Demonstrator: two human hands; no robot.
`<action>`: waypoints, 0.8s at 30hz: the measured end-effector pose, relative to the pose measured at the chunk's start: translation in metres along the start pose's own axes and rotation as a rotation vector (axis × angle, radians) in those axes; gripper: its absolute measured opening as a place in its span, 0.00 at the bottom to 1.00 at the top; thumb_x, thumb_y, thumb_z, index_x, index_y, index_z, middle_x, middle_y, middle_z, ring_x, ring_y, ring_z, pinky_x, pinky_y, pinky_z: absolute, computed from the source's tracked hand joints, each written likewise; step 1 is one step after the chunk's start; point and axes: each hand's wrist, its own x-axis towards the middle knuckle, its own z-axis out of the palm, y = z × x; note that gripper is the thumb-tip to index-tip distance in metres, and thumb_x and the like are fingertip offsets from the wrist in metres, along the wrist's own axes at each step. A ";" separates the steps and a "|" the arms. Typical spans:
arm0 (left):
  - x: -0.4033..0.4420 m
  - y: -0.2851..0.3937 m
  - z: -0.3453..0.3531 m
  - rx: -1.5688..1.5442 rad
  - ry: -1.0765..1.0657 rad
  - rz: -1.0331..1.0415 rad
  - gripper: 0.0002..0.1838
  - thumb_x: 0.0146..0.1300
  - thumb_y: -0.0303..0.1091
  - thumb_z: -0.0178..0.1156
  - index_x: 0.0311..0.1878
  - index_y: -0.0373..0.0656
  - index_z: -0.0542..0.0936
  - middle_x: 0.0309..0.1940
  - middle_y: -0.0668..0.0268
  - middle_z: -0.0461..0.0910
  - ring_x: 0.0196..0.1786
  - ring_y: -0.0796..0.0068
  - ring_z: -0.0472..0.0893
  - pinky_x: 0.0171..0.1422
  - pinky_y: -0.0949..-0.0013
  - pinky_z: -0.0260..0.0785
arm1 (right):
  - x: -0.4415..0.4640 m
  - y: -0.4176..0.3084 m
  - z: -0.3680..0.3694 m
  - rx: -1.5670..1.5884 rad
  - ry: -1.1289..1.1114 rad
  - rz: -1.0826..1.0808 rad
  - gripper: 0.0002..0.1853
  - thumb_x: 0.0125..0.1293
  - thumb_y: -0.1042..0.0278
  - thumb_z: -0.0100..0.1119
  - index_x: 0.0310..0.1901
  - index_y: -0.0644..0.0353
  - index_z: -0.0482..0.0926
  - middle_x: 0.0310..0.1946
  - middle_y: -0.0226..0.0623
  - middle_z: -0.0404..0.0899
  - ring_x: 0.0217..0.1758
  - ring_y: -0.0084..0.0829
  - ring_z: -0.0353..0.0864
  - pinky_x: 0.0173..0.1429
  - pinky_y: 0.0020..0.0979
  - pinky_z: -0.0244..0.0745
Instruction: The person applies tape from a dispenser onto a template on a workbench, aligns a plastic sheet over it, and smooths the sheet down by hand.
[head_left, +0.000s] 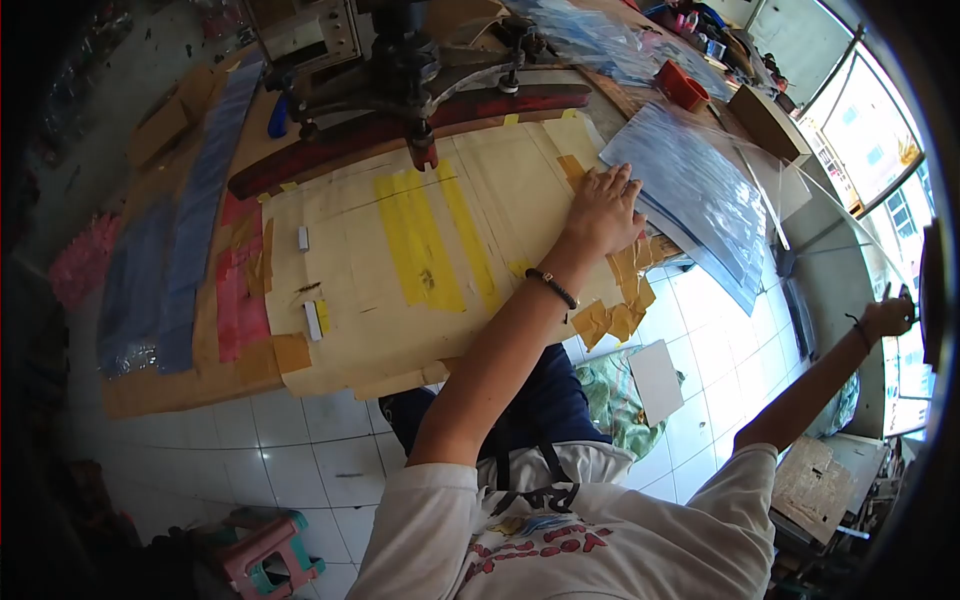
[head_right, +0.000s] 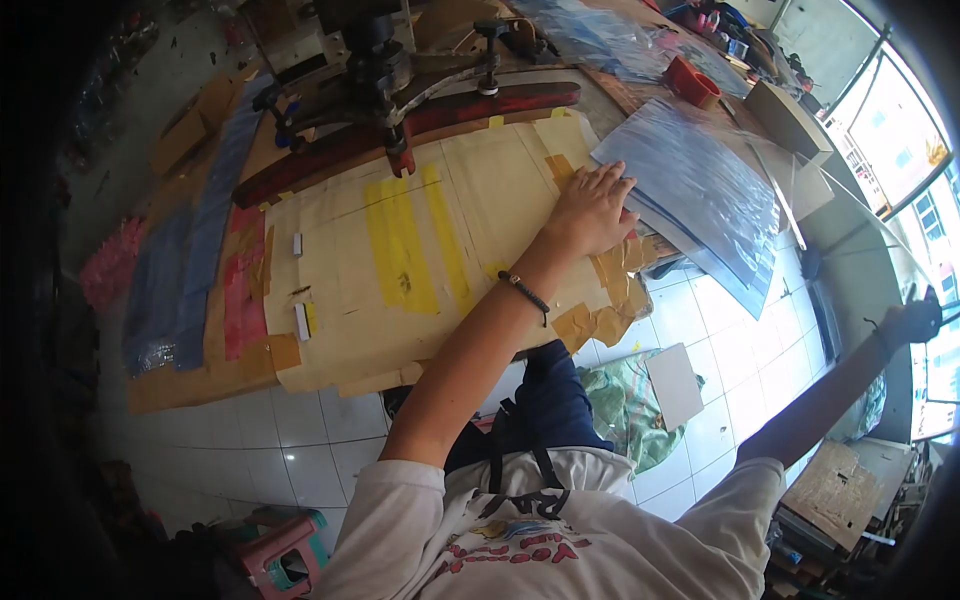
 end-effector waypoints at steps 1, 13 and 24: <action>-0.001 0.000 -0.001 -0.004 -0.007 -0.005 0.34 0.76 0.54 0.53 0.78 0.44 0.68 0.82 0.54 0.59 0.84 0.59 0.57 0.88 0.48 0.43 | 0.019 -0.005 -0.006 0.109 0.050 0.149 0.13 0.75 0.75 0.51 0.52 0.79 0.77 0.53 0.59 0.81 0.57 0.50 0.84 0.63 0.58 0.87; -0.068 0.070 -0.080 -1.200 0.190 -0.187 0.45 0.80 0.68 0.39 0.80 0.36 0.62 0.65 0.45 0.76 0.63 0.56 0.79 0.75 0.55 0.65 | -0.151 -0.496 0.254 0.265 -0.754 -0.213 0.09 0.65 0.79 0.62 0.47 0.61 0.82 0.48 0.37 0.83 0.54 0.39 0.83 0.66 0.39 0.76; -0.313 0.048 -0.124 -1.651 0.436 -0.739 0.36 0.80 0.48 0.49 0.80 0.33 0.57 0.67 0.39 0.76 0.61 0.47 0.85 0.51 0.52 0.88 | -0.318 -0.632 0.248 1.309 -1.611 -0.390 0.17 0.61 0.69 0.73 0.50 0.60 0.80 0.52 0.38 0.82 0.59 0.43 0.82 0.78 0.52 0.67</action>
